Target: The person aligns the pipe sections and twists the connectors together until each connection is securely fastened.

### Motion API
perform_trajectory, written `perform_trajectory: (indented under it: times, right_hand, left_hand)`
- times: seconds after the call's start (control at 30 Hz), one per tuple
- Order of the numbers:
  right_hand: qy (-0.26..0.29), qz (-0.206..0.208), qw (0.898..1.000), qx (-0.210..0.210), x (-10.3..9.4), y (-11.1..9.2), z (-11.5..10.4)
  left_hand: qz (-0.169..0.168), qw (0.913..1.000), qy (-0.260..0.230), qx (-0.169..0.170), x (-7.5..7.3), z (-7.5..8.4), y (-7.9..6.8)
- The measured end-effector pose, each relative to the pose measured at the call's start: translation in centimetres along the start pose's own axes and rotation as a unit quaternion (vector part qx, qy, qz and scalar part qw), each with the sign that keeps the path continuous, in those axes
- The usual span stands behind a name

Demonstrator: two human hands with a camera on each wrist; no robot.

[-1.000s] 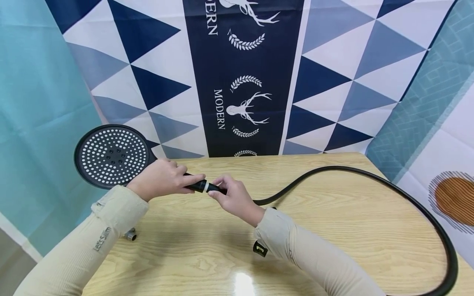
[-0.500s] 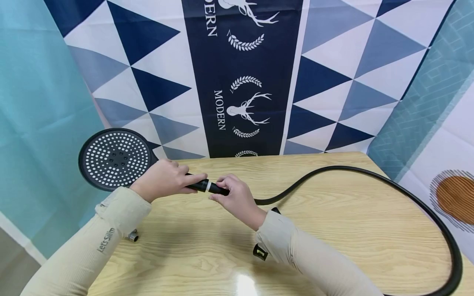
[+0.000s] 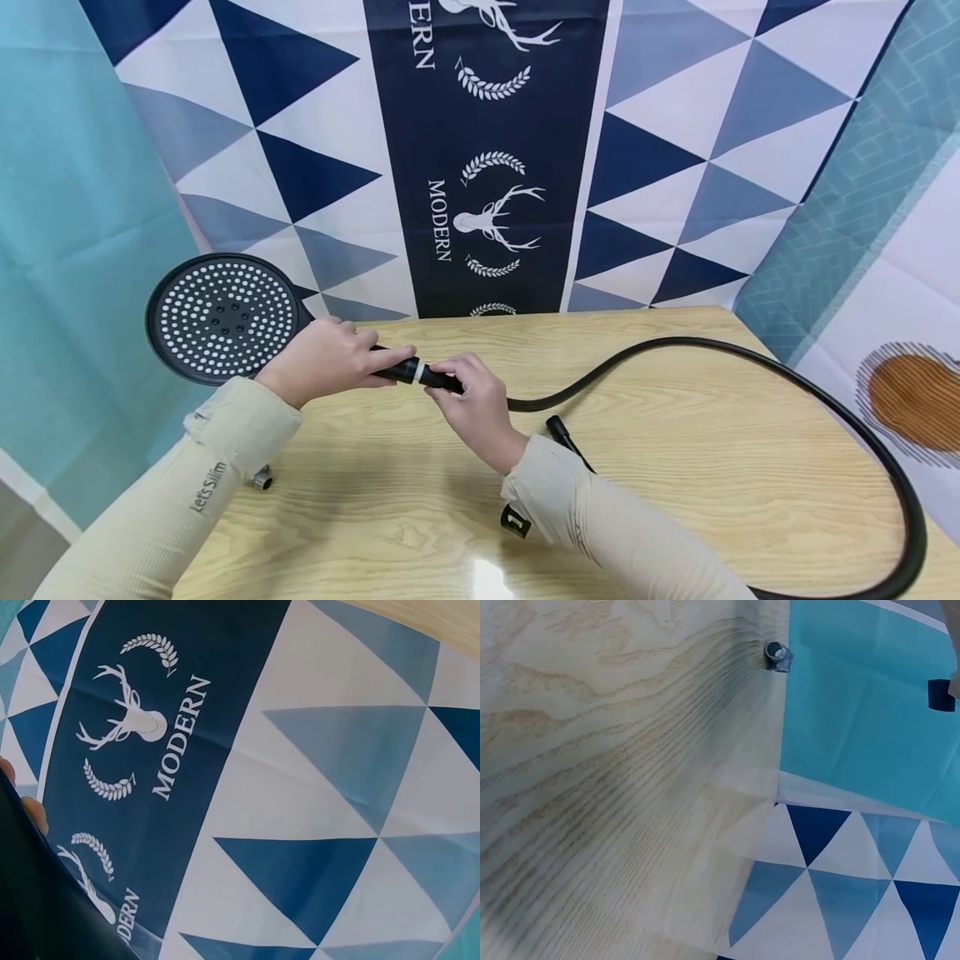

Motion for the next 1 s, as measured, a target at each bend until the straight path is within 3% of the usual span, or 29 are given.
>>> perform_trajectory:
  times: [0.33, 1.0]
  right_hand:
    - [0.014, 0.003, 0.999, -0.035, -0.11, 0.54, -0.18]
    - [0.013, 0.004, 0.999, -0.032, -0.13, 0.51, -0.27]
  left_hand:
    - [0.004, 1.0000, -0.005, 0.002, -0.15, -0.41, 0.03]
    - [0.013, 0.9998, -0.009, 0.008, -0.39, -0.33, -0.02]
Point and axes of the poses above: each hand's wrist, its own y-axis towards the middle knuckle, its own x-axis out of the palm, z = x × y, the point moved 5 cm from there along y, towards the middle knuckle, and after that the axes turned 9 degrees about y, right-handed, at the moved point
